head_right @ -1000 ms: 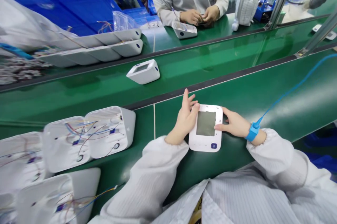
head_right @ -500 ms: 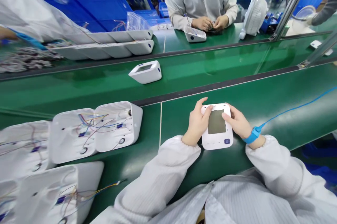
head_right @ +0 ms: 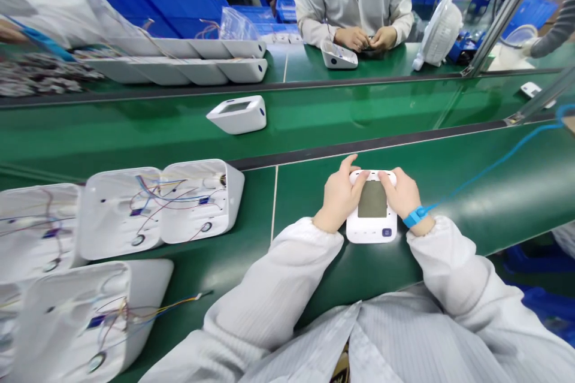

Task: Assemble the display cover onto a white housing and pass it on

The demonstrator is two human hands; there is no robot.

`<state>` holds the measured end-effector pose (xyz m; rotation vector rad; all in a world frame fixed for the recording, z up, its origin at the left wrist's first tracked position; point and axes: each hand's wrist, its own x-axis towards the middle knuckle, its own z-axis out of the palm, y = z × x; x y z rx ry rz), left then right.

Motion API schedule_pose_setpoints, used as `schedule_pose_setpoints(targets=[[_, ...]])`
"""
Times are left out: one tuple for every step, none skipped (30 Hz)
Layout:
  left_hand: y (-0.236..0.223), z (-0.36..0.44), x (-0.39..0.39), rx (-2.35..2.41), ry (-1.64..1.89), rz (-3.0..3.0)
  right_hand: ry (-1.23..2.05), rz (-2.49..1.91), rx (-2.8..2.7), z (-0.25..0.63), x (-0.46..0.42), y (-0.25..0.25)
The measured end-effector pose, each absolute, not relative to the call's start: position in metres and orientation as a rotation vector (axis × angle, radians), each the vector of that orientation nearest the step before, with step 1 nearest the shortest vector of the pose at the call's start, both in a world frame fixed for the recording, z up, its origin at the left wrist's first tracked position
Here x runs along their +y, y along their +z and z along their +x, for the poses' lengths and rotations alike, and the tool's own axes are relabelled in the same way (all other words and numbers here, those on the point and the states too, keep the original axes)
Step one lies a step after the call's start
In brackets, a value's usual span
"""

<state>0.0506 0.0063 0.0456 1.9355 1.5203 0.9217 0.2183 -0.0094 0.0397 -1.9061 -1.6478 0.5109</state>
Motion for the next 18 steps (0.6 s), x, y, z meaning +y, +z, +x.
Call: schedule_pose_setpoints(targets=[[0.049, 0.052, 0.002, 1.534, 0.919, 2.045, 0.430, -1.995, -1.696, 0.222, -0.012, 0.044], [0.051, 0.054, -0.005, 1.537, 0.902, 2.150, 0.354, -2.082, -1.741, 0.226, -0.015, 0.049], [0.052, 0.055, -0.014, 1.530, 0.865, 2.239, 0.291, -2.155, -1.787, 0.231, -0.020, 0.054], [0.052, 0.056, -0.024, 1.497, 0.797, 2.304, 0.249, -2.208, -1.843, 0.237, -0.027, 0.059], [0.050, 0.056, -0.035, 1.450, 0.702, 2.340, 0.231, -2.242, -1.913, 0.243, -0.035, 0.065], [0.048, 0.055, -0.044, 1.419, 0.608, 2.357, 0.234, -2.265, -1.995, 0.249, -0.042, 0.071], [0.045, 0.054, -0.051, 1.399, 0.530, 2.364, 0.239, -2.286, -2.078, 0.254, -0.050, 0.078], [0.043, 0.052, -0.055, 1.359, 0.475, 2.368, 0.215, -2.304, -2.146, 0.258, -0.055, 0.085], [0.040, 0.049, -0.057, 1.324, 0.440, 2.370, 0.153, -2.302, -2.198, 0.260, -0.059, 0.091], [0.038, 0.047, -0.056, 1.285, 0.424, 2.374, 0.065, -2.255, -2.248, 0.260, -0.060, 0.097], [0.036, 0.045, -0.053, 1.248, 0.423, 2.377, -0.017, -2.142, -2.314, 0.258, -0.058, 0.102], [0.035, 0.043, -0.049, 1.223, 0.433, 2.380, -0.065, -1.959, -2.408, 0.254, -0.055, 0.105], [0.035, 0.042, -0.046, 1.206, 0.450, 2.384, -0.064, -1.728, -2.527, 0.250, -0.049, 0.106], [0.034, 0.042, -0.043, 1.192, 0.471, 2.386, -0.017, -1.482, -2.655, 0.245, -0.043, 0.105], [0.034, 0.042, -0.041, 1.183, 0.492, 2.386, 0.054, -1.263, -2.773, 0.240, -0.036, 0.102], [0.034, 0.042, -0.040, 1.175, 0.509, 2.387, 0.123, -1.097, -2.864, 0.237, -0.029, 0.098], [0.034, 0.042, -0.039, 1.167, 0.521, 2.388, 0.181, -0.988, -2.927, 0.234, -0.024, 0.093], [0.033, 0.043, -0.039, 1.162, 0.529, 2.389, 0.226, -0.929, -2.964, 0.232, -0.020, 0.088]])
